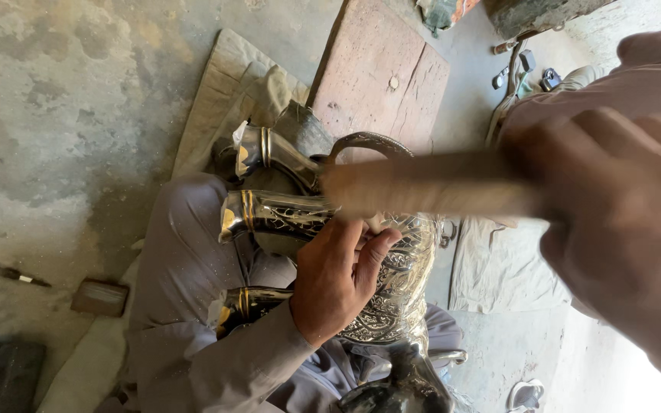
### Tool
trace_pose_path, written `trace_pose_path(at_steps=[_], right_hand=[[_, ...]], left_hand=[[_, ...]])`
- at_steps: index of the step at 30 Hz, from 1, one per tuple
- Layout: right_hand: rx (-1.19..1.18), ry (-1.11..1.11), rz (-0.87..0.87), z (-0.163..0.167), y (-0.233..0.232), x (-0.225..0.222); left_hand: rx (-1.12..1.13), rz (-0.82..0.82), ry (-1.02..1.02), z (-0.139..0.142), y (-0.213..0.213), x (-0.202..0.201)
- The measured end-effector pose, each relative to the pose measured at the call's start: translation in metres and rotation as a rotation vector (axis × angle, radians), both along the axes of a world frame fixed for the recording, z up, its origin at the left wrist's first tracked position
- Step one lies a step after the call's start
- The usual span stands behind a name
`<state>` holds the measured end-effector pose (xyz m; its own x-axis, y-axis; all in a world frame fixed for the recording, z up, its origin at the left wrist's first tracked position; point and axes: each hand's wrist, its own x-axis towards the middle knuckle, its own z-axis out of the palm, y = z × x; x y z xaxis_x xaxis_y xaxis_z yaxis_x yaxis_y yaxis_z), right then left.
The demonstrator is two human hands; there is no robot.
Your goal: The person sits on the floor holding a decorated brass animal figurine and hand-chisels its surface, using a small punch in one hand and a wooden mallet in the other to tap and refine the engraved patterns, repositioning the punch across different areas of the figurine.
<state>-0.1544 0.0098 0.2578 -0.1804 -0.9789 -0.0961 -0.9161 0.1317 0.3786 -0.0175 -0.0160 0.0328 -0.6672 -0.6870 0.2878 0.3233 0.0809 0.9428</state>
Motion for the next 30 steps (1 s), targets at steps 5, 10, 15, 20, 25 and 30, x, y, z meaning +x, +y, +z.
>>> trace_pose_path(at_steps=[5,10,15,20,25,30], right_hand=[[-0.099,-0.181,-0.059,0.0,-0.005,-0.001],[-0.068,-0.122,-0.051,-0.001,-0.002,-0.004],[-0.001,-0.061,-0.072,-0.004,0.01,-0.007],[0.014,-0.056,-0.084,-0.008,0.012,-0.014],[-0.03,-0.14,-0.091,-0.004,0.006,-0.013],[-0.003,-0.141,-0.109,-0.004,0.007,-0.007]], left_hand=[[0.012,-0.014,0.003,0.001,-0.002,0.0],[0.003,-0.012,-0.024,0.003,-0.003,0.0],[-0.027,-0.002,-0.033,0.004,-0.004,-0.001],[0.002,-0.018,-0.026,0.003,-0.003,-0.001],[-0.022,0.006,0.002,0.003,-0.003,-0.001],[0.008,-0.024,-0.011,0.003,-0.003,0.0]])
